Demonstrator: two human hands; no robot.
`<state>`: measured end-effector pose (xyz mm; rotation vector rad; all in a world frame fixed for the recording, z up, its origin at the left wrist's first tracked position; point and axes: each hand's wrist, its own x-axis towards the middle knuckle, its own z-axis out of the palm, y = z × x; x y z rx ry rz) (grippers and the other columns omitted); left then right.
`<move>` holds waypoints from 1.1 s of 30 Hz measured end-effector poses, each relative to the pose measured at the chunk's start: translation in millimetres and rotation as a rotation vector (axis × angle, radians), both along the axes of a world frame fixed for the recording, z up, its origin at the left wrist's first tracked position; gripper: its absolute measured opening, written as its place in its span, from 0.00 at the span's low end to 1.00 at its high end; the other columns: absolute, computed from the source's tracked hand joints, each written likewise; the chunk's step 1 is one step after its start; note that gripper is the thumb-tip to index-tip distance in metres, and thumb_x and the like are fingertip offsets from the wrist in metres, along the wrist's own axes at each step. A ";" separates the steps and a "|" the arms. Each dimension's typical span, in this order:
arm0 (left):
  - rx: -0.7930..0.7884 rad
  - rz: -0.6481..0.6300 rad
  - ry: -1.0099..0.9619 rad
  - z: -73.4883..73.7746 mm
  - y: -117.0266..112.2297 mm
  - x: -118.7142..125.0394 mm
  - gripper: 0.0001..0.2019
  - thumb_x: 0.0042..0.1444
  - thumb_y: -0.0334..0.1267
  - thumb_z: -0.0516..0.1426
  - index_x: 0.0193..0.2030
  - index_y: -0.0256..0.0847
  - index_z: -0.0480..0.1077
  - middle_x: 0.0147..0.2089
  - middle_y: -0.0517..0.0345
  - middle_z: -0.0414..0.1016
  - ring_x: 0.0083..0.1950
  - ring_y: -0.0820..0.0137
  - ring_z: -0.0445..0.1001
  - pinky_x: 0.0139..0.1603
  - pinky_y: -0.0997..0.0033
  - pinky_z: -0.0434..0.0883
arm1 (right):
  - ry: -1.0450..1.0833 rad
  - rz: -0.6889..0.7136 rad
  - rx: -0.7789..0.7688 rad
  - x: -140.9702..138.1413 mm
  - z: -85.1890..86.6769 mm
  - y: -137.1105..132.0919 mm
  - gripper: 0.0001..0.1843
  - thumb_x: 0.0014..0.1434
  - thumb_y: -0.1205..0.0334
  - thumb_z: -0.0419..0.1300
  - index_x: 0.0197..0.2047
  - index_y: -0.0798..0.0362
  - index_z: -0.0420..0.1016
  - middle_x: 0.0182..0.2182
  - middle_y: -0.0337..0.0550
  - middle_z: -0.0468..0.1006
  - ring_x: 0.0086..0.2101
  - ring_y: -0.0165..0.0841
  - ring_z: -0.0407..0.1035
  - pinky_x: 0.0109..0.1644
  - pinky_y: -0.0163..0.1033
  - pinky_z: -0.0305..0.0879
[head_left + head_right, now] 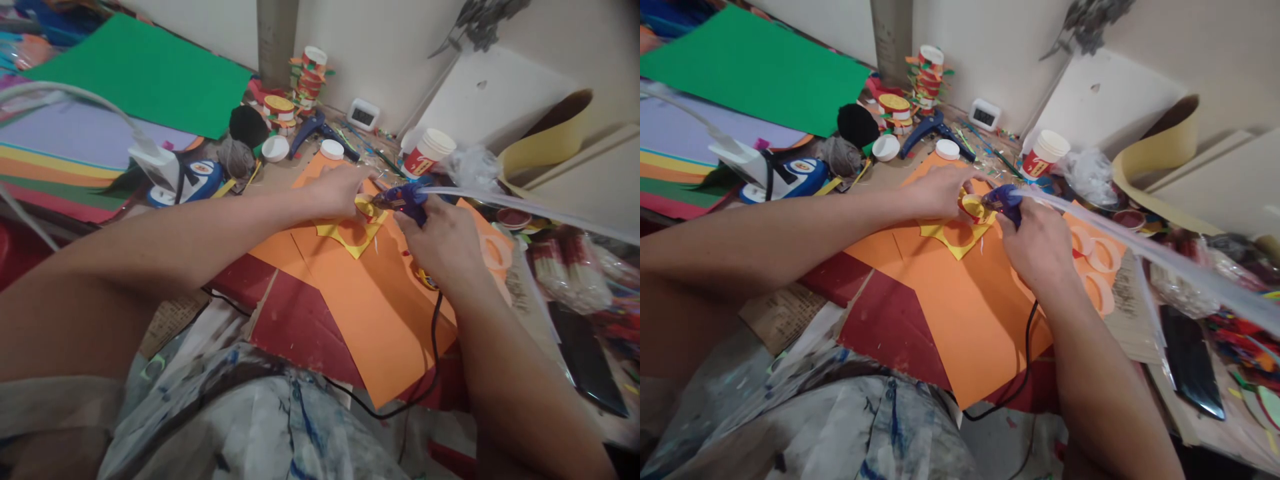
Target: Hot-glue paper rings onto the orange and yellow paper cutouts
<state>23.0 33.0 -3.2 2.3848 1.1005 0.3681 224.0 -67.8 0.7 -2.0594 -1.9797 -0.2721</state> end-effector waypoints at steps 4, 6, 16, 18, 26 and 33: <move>-0.008 0.016 -0.031 -3.7 2.7 1.2 0.43 0.54 0.45 0.74 0.76 0.47 0.69 0.64 0.51 0.84 0.65 0.52 0.81 0.69 0.52 0.71 | 0.062 0.033 -0.014 -3.9 -7.0 6.0 0.19 0.70 0.54 0.61 0.56 0.56 0.83 0.50 0.64 0.88 0.50 0.56 0.82 0.54 0.55 0.73; 0.005 0.019 -0.033 -5.0 3.8 1.4 0.42 0.53 0.46 0.74 0.75 0.47 0.70 0.64 0.51 0.84 0.64 0.53 0.81 0.68 0.53 0.72 | 0.093 0.083 0.002 -3.7 -11.0 9.2 0.20 0.70 0.56 0.61 0.58 0.56 0.83 0.52 0.64 0.87 0.52 0.55 0.82 0.58 0.55 0.73; -0.030 0.011 -0.032 -7.7 6.8 -1.2 0.46 0.52 0.47 0.74 0.77 0.51 0.67 0.64 0.52 0.84 0.68 0.49 0.79 0.72 0.48 0.69 | 0.059 0.069 0.048 5.5 -9.4 8.6 0.18 0.68 0.50 0.60 0.51 0.52 0.83 0.42 0.60 0.87 0.44 0.54 0.79 0.48 0.54 0.72; -0.044 0.018 -0.025 -5.4 5.2 -0.6 0.46 0.53 0.45 0.75 0.78 0.51 0.66 0.65 0.51 0.83 0.70 0.49 0.77 0.73 0.48 0.67 | 0.036 0.048 0.048 5.7 -5.2 4.1 0.17 0.68 0.51 0.60 0.51 0.52 0.83 0.40 0.58 0.86 0.42 0.53 0.79 0.47 0.53 0.71; -0.062 0.029 0.007 3.8 -1.2 0.9 0.48 0.53 0.43 0.75 0.79 0.41 0.65 0.69 0.45 0.81 0.68 0.50 0.79 0.70 0.53 0.70 | 0.040 0.029 -0.030 8.5 13.1 -11.0 0.14 0.68 0.50 0.63 0.50 0.49 0.81 0.40 0.58 0.85 0.43 0.55 0.79 0.47 0.53 0.70; 0.060 -0.160 0.000 -0.1 23.9 -9.1 0.52 0.47 0.46 0.74 0.80 0.50 0.64 0.66 0.53 0.83 0.71 0.50 0.77 0.72 0.56 0.68 | 0.122 -0.014 -0.066 -1.5 29.4 -9.9 0.16 0.67 0.54 0.62 0.51 0.51 0.85 0.43 0.59 0.88 0.43 0.57 0.81 0.46 0.55 0.73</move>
